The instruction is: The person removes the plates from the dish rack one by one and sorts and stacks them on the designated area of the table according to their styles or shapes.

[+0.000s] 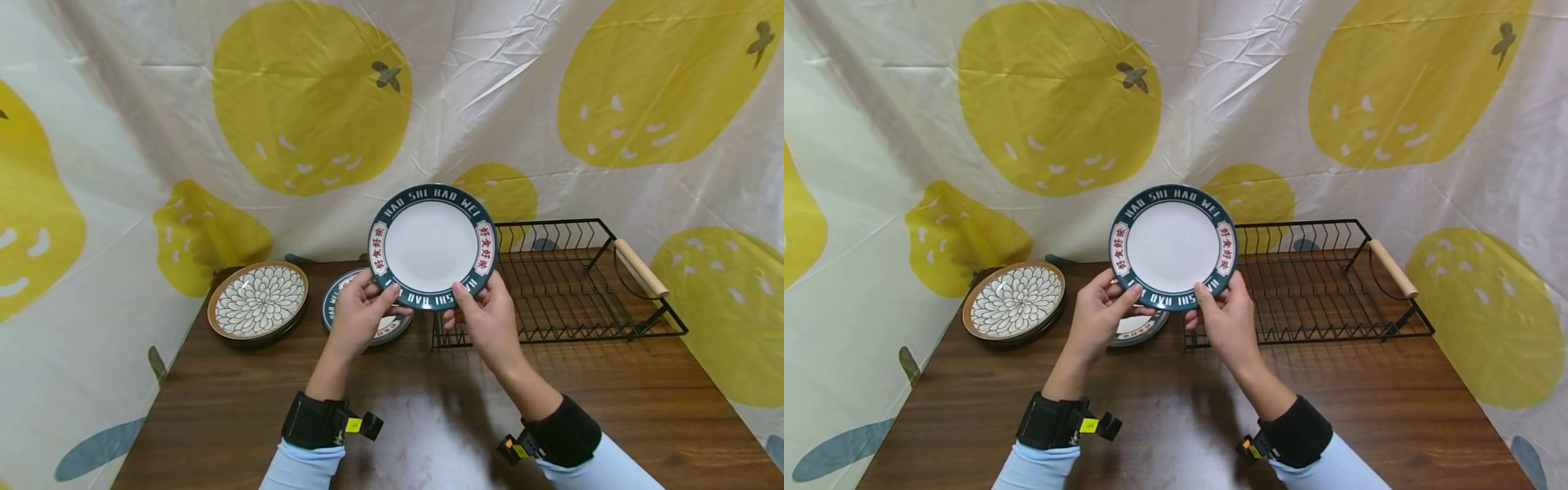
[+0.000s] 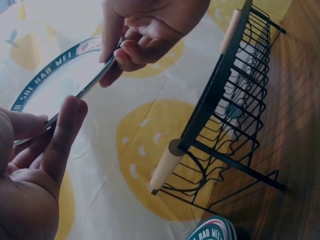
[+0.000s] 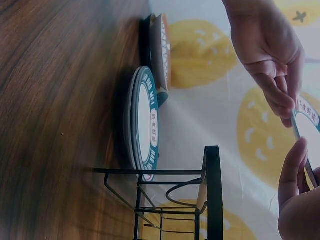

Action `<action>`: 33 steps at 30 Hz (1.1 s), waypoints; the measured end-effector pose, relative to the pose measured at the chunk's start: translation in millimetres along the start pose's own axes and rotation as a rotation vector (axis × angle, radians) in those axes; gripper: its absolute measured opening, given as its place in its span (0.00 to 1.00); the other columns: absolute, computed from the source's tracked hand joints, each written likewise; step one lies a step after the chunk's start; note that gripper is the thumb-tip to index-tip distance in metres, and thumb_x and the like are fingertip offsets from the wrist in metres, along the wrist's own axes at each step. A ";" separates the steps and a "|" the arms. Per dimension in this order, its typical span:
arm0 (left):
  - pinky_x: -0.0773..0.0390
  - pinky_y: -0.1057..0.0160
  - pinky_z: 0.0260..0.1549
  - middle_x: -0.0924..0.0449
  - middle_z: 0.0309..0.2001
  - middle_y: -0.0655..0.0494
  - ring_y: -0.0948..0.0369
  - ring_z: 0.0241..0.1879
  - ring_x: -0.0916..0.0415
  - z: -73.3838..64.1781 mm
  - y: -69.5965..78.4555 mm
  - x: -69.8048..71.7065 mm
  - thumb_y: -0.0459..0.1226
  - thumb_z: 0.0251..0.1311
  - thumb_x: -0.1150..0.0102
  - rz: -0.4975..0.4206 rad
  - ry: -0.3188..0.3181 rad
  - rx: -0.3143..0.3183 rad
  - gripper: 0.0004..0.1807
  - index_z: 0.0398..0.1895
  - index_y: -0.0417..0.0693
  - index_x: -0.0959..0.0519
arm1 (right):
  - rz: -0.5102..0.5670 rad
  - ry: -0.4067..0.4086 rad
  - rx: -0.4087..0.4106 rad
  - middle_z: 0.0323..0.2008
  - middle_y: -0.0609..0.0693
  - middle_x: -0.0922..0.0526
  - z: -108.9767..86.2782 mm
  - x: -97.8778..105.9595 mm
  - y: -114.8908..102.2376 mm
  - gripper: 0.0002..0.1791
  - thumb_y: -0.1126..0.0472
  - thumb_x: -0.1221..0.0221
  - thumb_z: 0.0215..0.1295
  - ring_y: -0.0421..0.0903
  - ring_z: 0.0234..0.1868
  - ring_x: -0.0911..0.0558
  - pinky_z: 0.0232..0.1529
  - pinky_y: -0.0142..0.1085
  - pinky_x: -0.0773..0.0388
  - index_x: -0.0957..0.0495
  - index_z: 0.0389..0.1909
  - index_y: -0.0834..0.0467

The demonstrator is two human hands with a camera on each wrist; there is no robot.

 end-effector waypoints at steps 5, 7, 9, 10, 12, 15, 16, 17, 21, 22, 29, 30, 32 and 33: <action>0.08 0.55 0.43 0.16 0.56 0.25 0.61 0.38 0.08 -0.6 1.4 7.8 0.28 0.76 0.42 -0.043 0.063 0.000 0.22 0.70 0.32 0.29 | -0.011 -0.011 -0.002 0.37 0.52 0.12 1.7 3.2 -0.5 0.21 0.57 0.44 0.82 0.44 0.24 0.15 0.29 0.43 0.09 0.34 0.67 0.60; 0.07 0.56 0.43 0.16 0.55 0.25 0.61 0.38 0.08 -0.7 1.4 14.9 0.27 0.75 0.42 -0.068 0.109 -0.004 0.22 0.69 0.31 0.28 | -0.028 -0.013 0.004 0.38 0.49 0.11 2.6 6.1 -0.3 0.21 0.56 0.45 0.83 0.44 0.24 0.15 0.28 0.42 0.10 0.34 0.68 0.59; 0.07 0.56 0.43 0.15 0.55 0.27 0.60 0.37 0.08 -1.2 0.5 24.1 0.27 0.75 0.42 -0.087 0.160 0.004 0.21 0.68 0.32 0.27 | -0.044 -0.012 0.014 0.39 0.48 0.10 3.3 9.9 0.5 0.20 0.57 0.47 0.84 0.44 0.24 0.15 0.28 0.41 0.10 0.35 0.69 0.59; 0.07 0.56 0.43 0.14 0.54 0.29 0.60 0.37 0.08 -1.6 -1.2 29.3 0.27 0.75 0.42 -0.098 0.186 0.014 0.21 0.68 0.32 0.27 | -0.052 -0.010 0.020 0.40 0.49 0.10 3.5 12.2 0.9 0.19 0.58 0.47 0.84 0.44 0.24 0.15 0.27 0.41 0.11 0.35 0.69 0.59; 0.08 0.57 0.44 0.13 0.53 0.34 0.60 0.37 0.08 -3.1 -5.8 39.7 0.28 0.75 0.42 -0.110 0.233 0.045 0.21 0.68 0.33 0.27 | -0.061 -0.006 0.027 0.41 0.50 0.09 3.7 16.7 1.6 0.18 0.59 0.48 0.84 0.45 0.23 0.16 0.27 0.41 0.11 0.35 0.68 0.59; 0.08 0.57 0.45 0.12 0.52 0.38 0.60 0.37 0.08 -7.3 -18.5 54.8 0.28 0.76 0.43 -0.116 0.287 0.119 0.21 0.69 0.33 0.27 | -0.066 0.006 0.030 0.42 0.53 0.09 3.8 23.6 1.7 0.16 0.60 0.49 0.84 0.45 0.23 0.16 0.27 0.42 0.11 0.34 0.66 0.57; 0.08 0.57 0.45 0.12 0.52 0.38 0.60 0.36 0.08 -9.4 -24.0 59.5 0.28 0.76 0.43 -0.117 0.301 0.148 0.21 0.69 0.33 0.27 | -0.064 0.011 0.031 0.42 0.54 0.09 3.9 25.6 1.4 0.15 0.60 0.49 0.84 0.45 0.24 0.16 0.27 0.42 0.11 0.34 0.66 0.56; 0.08 0.58 0.44 0.12 0.51 0.38 0.60 0.36 0.08 -11.7 -29.3 63.8 0.28 0.76 0.44 -0.115 0.316 0.176 0.21 0.69 0.32 0.27 | -0.060 0.014 0.032 0.43 0.55 0.10 4.1 27.4 0.9 0.15 0.60 0.49 0.84 0.45 0.24 0.16 0.27 0.42 0.11 0.34 0.65 0.55; 0.08 0.61 0.43 0.10 0.46 0.42 0.61 0.33 0.08 -23.4 -52.3 78.2 0.28 0.77 0.45 -0.096 0.355 0.298 0.21 0.69 0.30 0.28 | -0.046 0.024 0.029 0.42 0.52 0.10 5.0 31.9 -0.1 0.14 0.60 0.49 0.84 0.45 0.24 0.16 0.27 0.40 0.11 0.33 0.65 0.54; 0.08 0.63 0.43 0.09 0.44 0.44 0.62 0.33 0.09 -26.1 -57.6 80.9 0.29 0.77 0.45 -0.090 0.360 0.328 0.21 0.69 0.29 0.28 | -0.044 0.025 0.028 0.41 0.51 0.10 5.3 32.4 -0.7 0.14 0.60 0.49 0.84 0.44 0.24 0.16 0.27 0.40 0.11 0.33 0.65 0.54; 0.08 0.65 0.42 0.10 0.37 0.50 0.62 0.31 0.09 -38.3 -83.1 88.2 0.28 0.77 0.46 -0.087 0.379 0.446 0.19 0.65 0.23 0.28 | -0.034 0.025 0.005 0.40 0.46 0.09 5.4 33.8 -0.7 0.13 0.59 0.49 0.84 0.44 0.23 0.15 0.28 0.43 0.11 0.32 0.63 0.54; 0.08 0.65 0.42 0.11 0.37 0.50 0.62 0.31 0.09 -38.3 -84.8 88.3 0.28 0.77 0.46 -0.085 0.382 0.451 0.19 0.64 0.23 0.28 | -0.035 0.024 0.007 0.40 0.46 0.09 5.4 33.9 -0.8 0.13 0.59 0.49 0.84 0.44 0.23 0.15 0.28 0.44 0.11 0.32 0.63 0.54; 0.09 0.66 0.41 0.11 0.36 0.49 0.62 0.31 0.09 -37.6 -87.0 88.2 0.28 0.77 0.46 -0.079 0.387 0.461 0.18 0.63 0.22 0.28 | -0.038 0.027 0.014 0.39 0.46 0.09 5.8 34.2 -0.8 0.13 0.59 0.49 0.84 0.44 0.23 0.16 0.27 0.44 0.11 0.32 0.63 0.55; 0.09 0.66 0.40 0.12 0.36 0.49 0.63 0.30 0.09 -37.0 -87.9 88.2 0.28 0.77 0.46 -0.073 0.388 0.469 0.18 0.63 0.22 0.28 | -0.038 0.027 0.017 0.39 0.46 0.09 6.1 34.2 -0.8 0.12 0.59 0.49 0.84 0.44 0.23 0.16 0.27 0.43 0.11 0.32 0.63 0.55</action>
Point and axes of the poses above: each hand's wrist, its own z-axis towards the middle knuckle, its own x-axis out of the back of the hand, y = z × x, the point moved 3 cm from there along z, towards the middle knuckle
